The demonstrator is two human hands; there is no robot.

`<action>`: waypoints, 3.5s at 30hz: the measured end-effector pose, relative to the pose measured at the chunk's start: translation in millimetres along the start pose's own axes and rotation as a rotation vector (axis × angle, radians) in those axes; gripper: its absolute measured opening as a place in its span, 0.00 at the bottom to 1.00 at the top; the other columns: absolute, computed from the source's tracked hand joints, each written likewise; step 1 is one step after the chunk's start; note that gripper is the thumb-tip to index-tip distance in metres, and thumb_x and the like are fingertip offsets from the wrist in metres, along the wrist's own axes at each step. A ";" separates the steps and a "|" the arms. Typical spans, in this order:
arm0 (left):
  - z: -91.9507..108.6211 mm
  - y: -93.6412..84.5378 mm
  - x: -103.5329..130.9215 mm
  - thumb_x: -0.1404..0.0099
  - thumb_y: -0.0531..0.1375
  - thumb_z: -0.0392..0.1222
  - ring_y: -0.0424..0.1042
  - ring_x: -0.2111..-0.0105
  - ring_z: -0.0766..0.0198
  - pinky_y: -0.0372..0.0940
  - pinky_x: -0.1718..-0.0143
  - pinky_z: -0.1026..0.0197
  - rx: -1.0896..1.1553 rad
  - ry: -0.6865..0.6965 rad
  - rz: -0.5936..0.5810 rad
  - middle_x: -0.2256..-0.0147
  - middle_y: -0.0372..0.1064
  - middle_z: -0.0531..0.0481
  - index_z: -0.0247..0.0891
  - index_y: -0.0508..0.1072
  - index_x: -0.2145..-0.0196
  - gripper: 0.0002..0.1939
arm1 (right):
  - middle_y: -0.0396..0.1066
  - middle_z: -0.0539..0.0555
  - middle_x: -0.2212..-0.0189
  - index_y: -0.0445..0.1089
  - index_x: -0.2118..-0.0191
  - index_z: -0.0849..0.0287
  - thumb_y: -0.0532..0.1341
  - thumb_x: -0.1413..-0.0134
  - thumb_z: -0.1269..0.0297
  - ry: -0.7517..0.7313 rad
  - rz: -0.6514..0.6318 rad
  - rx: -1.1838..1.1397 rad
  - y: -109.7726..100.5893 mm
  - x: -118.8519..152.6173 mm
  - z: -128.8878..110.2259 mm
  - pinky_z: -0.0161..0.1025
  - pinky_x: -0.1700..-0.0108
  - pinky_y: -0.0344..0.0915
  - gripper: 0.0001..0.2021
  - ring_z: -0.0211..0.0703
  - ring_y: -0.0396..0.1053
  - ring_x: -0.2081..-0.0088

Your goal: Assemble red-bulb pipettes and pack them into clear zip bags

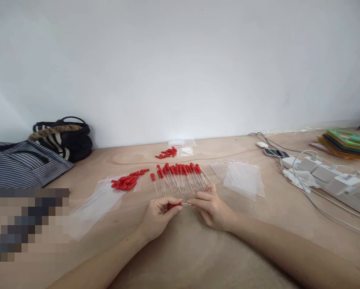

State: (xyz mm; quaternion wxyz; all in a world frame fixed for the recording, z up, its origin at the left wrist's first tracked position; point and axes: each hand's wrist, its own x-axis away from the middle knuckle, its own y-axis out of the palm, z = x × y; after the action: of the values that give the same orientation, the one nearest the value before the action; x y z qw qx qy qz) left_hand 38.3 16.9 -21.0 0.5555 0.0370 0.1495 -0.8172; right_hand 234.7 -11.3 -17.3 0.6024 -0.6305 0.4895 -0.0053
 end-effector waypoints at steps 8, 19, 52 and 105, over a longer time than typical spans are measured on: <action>4.2 2.1 -0.2 0.51 0.62 0.38 0.68 0.77 0.66 0.65 0.75 0.66 -0.050 -0.023 -0.011 0.76 0.73 0.50 0.35 0.75 0.72 0.07 | 0.62 0.50 0.76 0.66 0.61 0.61 0.48 0.55 0.80 -0.083 0.011 0.081 2.8 -3.7 2.4 0.40 0.61 0.46 0.17 0.36 0.58 0.73; 6.5 -1.9 -5.0 0.50 0.61 0.40 0.71 0.66 0.60 0.67 0.64 0.59 -0.071 -0.119 -0.046 0.67 0.73 0.48 0.35 0.70 0.61 0.16 | 0.68 0.50 0.72 0.66 0.60 0.58 0.50 0.47 0.73 0.032 -0.055 0.085 -1.9 -11.9 9.6 0.40 0.58 0.45 0.11 0.36 0.63 0.69; 1.4 -105.2 -36.6 0.44 0.54 0.53 0.61 0.60 0.51 0.55 0.62 0.55 -1.460 -0.068 0.463 0.61 0.67 0.45 0.40 0.74 0.64 0.17 | 0.71 0.59 0.68 0.70 0.64 0.59 0.50 0.49 0.61 0.985 -0.096 0.492 -14.3 -27.3 76.6 0.47 0.60 0.43 0.14 0.51 0.62 0.59; 7.6 -13.9 -2.7 0.44 0.55 0.44 0.69 0.72 0.63 0.64 0.70 0.64 -0.262 -0.069 -0.017 0.73 0.70 0.51 0.36 0.70 0.69 0.09 | 0.69 0.54 0.69 0.67 0.56 0.58 0.49 0.49 0.76 0.254 0.018 -0.179 3.2 -2.8 -6.9 0.37 0.64 0.62 0.17 0.39 0.66 0.66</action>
State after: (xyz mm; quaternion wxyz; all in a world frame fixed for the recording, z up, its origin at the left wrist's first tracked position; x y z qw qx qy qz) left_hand 27.4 21.9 -10.4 0.5533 -0.0653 0.2362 -0.7961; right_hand 227.2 -14.1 -16.3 0.4770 -0.6715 0.5659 -0.0361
